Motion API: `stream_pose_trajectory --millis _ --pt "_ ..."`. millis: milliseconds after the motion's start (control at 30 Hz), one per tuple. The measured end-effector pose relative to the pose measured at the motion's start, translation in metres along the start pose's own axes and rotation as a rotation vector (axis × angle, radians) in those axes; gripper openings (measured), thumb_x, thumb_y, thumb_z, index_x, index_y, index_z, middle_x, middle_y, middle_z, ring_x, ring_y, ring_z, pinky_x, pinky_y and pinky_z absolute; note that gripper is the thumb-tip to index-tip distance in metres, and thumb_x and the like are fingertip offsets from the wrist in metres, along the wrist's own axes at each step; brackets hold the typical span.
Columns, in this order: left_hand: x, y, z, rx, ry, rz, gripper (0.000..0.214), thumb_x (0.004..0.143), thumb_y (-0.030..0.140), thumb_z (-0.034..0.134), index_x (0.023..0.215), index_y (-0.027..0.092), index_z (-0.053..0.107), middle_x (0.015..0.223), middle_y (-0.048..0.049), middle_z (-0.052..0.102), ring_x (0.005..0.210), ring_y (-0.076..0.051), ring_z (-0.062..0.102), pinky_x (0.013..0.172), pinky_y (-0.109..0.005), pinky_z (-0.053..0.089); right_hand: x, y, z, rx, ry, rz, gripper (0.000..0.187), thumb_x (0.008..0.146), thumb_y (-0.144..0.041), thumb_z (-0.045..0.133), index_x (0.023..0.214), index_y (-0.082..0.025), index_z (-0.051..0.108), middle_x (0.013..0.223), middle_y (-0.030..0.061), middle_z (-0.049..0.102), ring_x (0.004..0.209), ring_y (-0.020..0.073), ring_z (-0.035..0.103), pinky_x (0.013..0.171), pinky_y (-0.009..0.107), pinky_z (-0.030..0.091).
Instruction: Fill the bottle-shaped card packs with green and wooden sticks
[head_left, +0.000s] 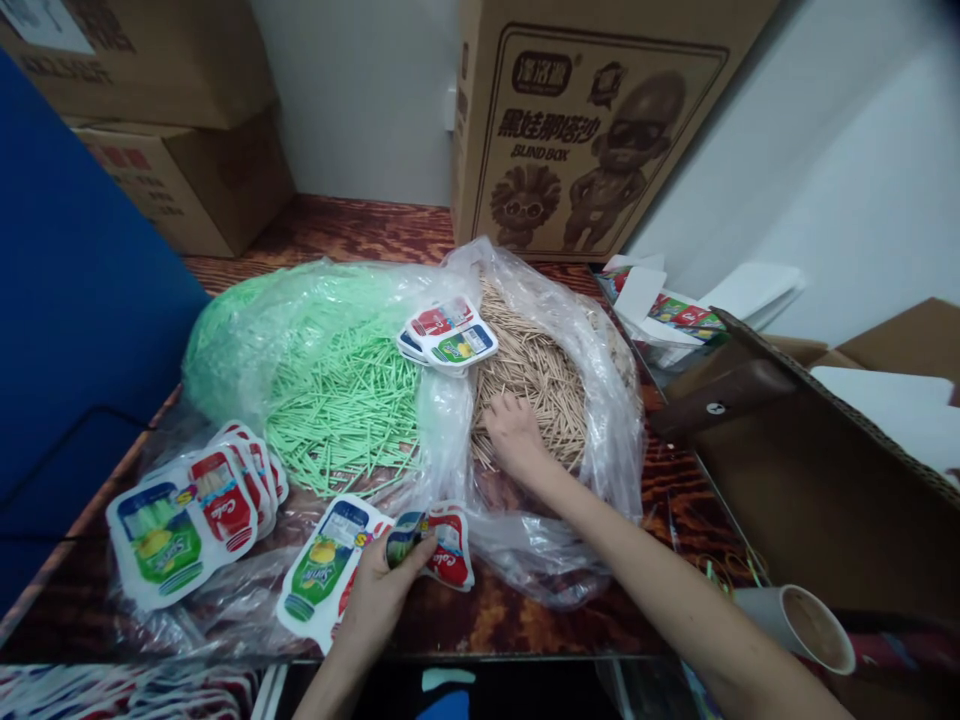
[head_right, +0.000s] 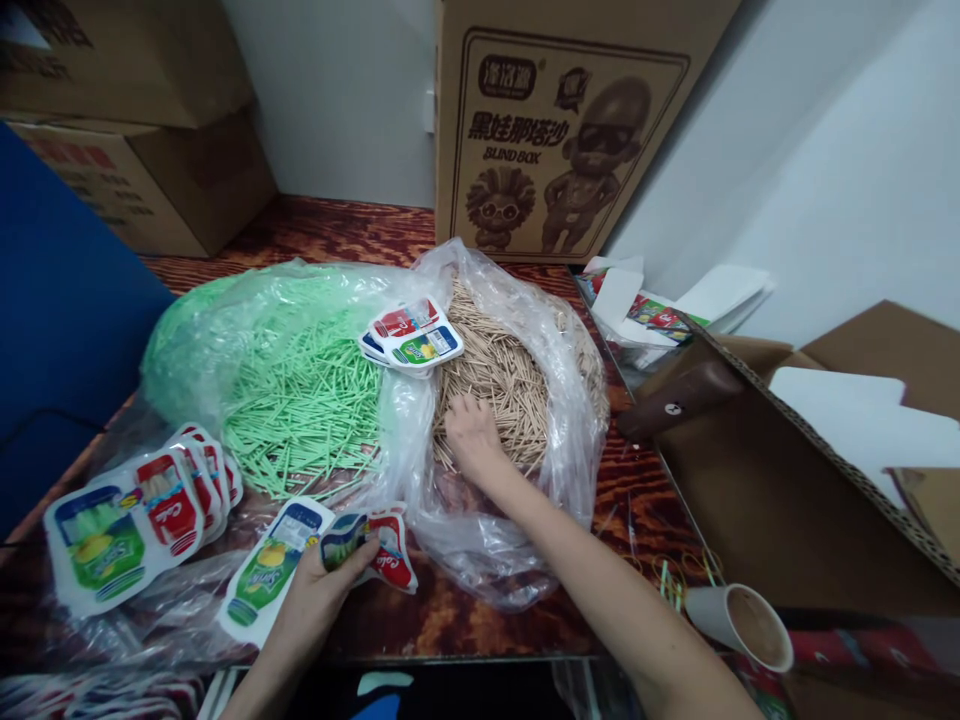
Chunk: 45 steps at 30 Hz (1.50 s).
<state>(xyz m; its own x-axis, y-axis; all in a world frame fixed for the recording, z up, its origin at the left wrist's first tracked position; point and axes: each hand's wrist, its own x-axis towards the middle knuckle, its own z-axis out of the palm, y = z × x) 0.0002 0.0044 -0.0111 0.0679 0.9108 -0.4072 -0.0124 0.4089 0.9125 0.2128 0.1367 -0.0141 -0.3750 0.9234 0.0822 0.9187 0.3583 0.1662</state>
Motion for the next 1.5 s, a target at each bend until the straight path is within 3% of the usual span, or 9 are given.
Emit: stream_pose_trajectory --millis 300,533,733,1000,1100,1233,1400,1500 --pt "0.001 -0.010 -0.009 -0.088 0.009 0.014 0.030 0.070 0.042 0.072 0.084 0.014 0.075 0.086 -0.0079 0.076 0.083 -0.025 0.069 0.082 -0.034 0.052 -0.011 0.001 0.001 -0.092 0.047 -0.109 0.022 0.085 -0.008 0.045 0.095 -0.009 0.065 0.102 0.0183 0.061 0.098 0.0298 0.047 0.089 0.045 0.030" --pt "-0.001 -0.012 -0.010 -0.028 -0.001 -0.041 0.037 0.067 0.046 0.073 0.083 0.013 0.075 0.083 -0.0075 0.076 0.081 -0.026 0.069 0.078 -0.033 0.053 -0.008 0.014 0.012 -0.011 0.089 -0.099 0.021 0.086 -0.007 0.043 0.090 -0.012 0.063 0.095 0.0158 0.062 0.091 0.0276 0.048 0.084 0.041 0.033" --pt "-0.006 -0.008 -0.009 -0.075 0.083 -0.035 0.037 0.062 0.046 0.076 0.080 0.014 0.075 0.081 -0.0066 0.076 0.080 -0.025 0.069 0.078 -0.031 0.053 -0.003 0.036 0.007 0.444 0.221 0.161 0.018 0.088 -0.015 0.041 0.073 -0.020 0.051 0.076 0.0073 0.061 0.079 0.0231 0.052 0.079 0.036 0.039" --pt "-0.006 0.000 -0.009 -0.082 0.078 -0.067 0.041 0.057 0.047 0.079 0.081 0.013 0.075 0.084 -0.0079 0.076 0.085 -0.028 0.069 0.082 -0.035 0.053 0.015 0.066 -0.012 1.560 0.320 0.519 0.014 0.082 -0.027 0.053 0.071 -0.022 0.045 0.058 -0.0035 0.059 0.062 0.0192 0.062 0.072 0.037 0.050" --pt "-0.006 -0.003 -0.009 -0.082 0.075 -0.064 0.040 0.061 0.046 0.077 0.084 0.013 0.075 0.087 -0.0082 0.076 0.086 -0.027 0.069 0.082 -0.035 0.053 0.019 0.078 -0.014 1.900 0.269 0.616 0.014 0.080 -0.024 0.057 0.070 -0.021 0.049 0.056 -0.0037 0.057 0.054 0.0157 0.059 0.067 0.036 0.053" --pt "-0.006 -0.005 -0.009 -0.089 0.074 -0.043 0.038 0.062 0.045 0.078 0.083 0.014 0.075 0.085 -0.0082 0.076 0.085 -0.027 0.069 0.083 -0.036 0.053 0.011 0.076 -0.014 2.051 0.094 0.605 0.006 0.080 -0.019 0.060 0.075 -0.018 0.058 0.056 -0.0027 0.054 0.051 0.0128 0.054 0.063 0.034 0.054" --pt "-0.008 -0.001 -0.009 -0.086 0.082 -0.040 0.036 0.064 0.042 0.077 0.085 0.013 0.075 0.086 -0.0078 0.076 0.085 -0.026 0.069 0.082 -0.035 0.054 -0.016 0.037 -0.016 2.214 -0.097 0.558 0.006 0.077 -0.014 0.060 0.083 -0.015 0.061 0.068 -0.0002 0.057 0.057 0.0111 0.054 0.063 0.029 0.052" --pt "-0.008 0.000 -0.008 -0.064 0.084 -0.031 0.034 0.064 0.042 0.077 0.082 0.013 0.074 0.083 -0.0073 0.076 0.081 -0.026 0.070 0.079 -0.035 0.054 -0.035 0.007 -0.015 2.181 0.014 0.533 0.009 0.076 -0.018 0.063 0.084 -0.018 0.058 0.072 -0.0012 0.059 0.057 0.0098 0.053 0.059 0.026 0.049"
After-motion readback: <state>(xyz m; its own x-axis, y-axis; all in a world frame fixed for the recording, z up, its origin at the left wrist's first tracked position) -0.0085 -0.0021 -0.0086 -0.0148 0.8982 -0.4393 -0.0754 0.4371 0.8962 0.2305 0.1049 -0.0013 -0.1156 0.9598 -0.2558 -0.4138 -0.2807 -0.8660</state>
